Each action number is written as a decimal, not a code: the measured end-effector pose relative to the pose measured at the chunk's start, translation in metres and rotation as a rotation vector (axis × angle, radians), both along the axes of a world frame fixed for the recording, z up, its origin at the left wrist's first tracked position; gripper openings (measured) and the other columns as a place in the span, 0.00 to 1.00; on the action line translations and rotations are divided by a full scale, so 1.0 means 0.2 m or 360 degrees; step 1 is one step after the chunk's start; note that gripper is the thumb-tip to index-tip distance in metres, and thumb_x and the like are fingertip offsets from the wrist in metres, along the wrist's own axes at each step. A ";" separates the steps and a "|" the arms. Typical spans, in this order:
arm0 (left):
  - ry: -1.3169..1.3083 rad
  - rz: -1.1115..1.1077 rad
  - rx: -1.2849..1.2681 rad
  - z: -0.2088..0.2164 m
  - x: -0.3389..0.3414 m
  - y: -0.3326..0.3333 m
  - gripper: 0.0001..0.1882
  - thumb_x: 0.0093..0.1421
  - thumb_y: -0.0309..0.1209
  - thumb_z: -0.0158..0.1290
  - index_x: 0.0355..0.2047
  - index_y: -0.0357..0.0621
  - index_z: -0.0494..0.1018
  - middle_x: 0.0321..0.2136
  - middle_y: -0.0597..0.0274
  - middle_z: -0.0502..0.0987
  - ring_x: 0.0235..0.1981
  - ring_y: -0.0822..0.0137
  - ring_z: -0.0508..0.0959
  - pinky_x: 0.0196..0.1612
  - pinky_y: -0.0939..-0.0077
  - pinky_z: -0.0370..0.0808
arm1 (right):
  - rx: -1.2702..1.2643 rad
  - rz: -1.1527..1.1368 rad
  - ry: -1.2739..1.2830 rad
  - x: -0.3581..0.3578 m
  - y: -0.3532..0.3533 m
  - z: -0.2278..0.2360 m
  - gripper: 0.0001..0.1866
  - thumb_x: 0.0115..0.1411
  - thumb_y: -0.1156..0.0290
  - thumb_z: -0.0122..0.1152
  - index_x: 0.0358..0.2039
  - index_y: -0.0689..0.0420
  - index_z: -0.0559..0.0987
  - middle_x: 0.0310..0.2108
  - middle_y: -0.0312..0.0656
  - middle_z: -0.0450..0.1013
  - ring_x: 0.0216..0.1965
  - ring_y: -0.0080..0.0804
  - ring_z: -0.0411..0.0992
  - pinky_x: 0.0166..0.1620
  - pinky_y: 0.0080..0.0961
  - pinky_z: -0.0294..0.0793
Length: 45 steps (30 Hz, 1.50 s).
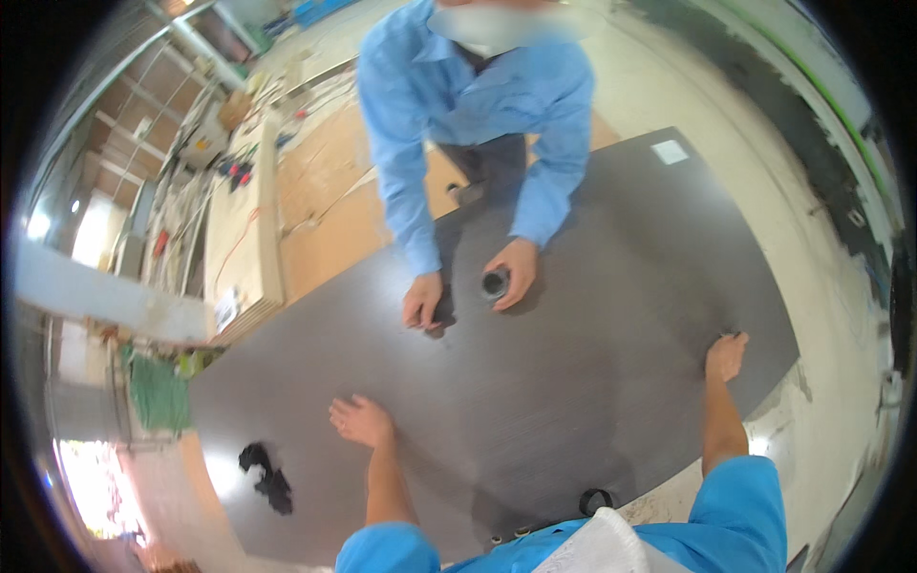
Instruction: The person scrapes a large grey sheet with a small metal tool, moving along the edges and surface. They pause to wipe the sheet with a black cloth and continue scraping. Another person stands nearby and briefly marks the sheet.
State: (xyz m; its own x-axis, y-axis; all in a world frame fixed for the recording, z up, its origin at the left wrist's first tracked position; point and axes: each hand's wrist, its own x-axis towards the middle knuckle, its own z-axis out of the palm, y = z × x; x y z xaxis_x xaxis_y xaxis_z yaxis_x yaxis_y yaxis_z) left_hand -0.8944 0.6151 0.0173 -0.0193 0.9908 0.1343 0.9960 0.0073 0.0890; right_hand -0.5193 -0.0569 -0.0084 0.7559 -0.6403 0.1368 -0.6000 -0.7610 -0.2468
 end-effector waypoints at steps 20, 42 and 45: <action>0.0017 0.0013 -0.0117 0.06 0.05 -0.06 0.34 0.82 0.49 0.34 0.79 0.41 0.55 0.80 0.49 0.55 0.81 0.49 0.51 0.82 0.50 0.50 | 0.0164 -0.0021 0.0074 -0.01 0.12 0.18 0.24 0.79 0.63 0.45 0.70 0.61 0.66 0.63 0.57 0.75 0.61 0.59 0.77 0.62 0.51 0.77; -0.2580 0.0103 -0.0247 0.38 0.01 0.18 0.27 0.77 0.42 0.50 0.70 0.40 0.68 0.60 0.55 0.74 0.57 0.60 0.75 0.61 0.61 0.73 | 0.0457 0.0184 -0.0372 -0.09 0.02 0.03 0.17 0.80 0.61 0.49 0.57 0.62 0.73 0.47 0.58 0.81 0.48 0.63 0.80 0.49 0.54 0.77; -0.3185 -0.1127 -0.0306 1.14 0.10 0.24 0.26 0.81 0.44 0.41 0.69 0.41 0.69 0.64 0.56 0.76 0.63 0.59 0.76 0.67 0.65 0.71 | 0.0561 0.0501 -0.0563 -0.32 -0.03 -0.02 0.18 0.80 0.60 0.50 0.53 0.65 0.73 0.42 0.65 0.80 0.45 0.70 0.78 0.47 0.58 0.75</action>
State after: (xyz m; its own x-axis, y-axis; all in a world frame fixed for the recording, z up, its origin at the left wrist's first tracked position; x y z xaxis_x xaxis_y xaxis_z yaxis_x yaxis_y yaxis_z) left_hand -0.8744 0.6636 0.2446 0.3169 0.8882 0.3327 -0.5808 -0.0956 0.8084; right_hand -0.5830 -0.0625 -0.0114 0.8643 -0.4449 0.2347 -0.1935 -0.7247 -0.6613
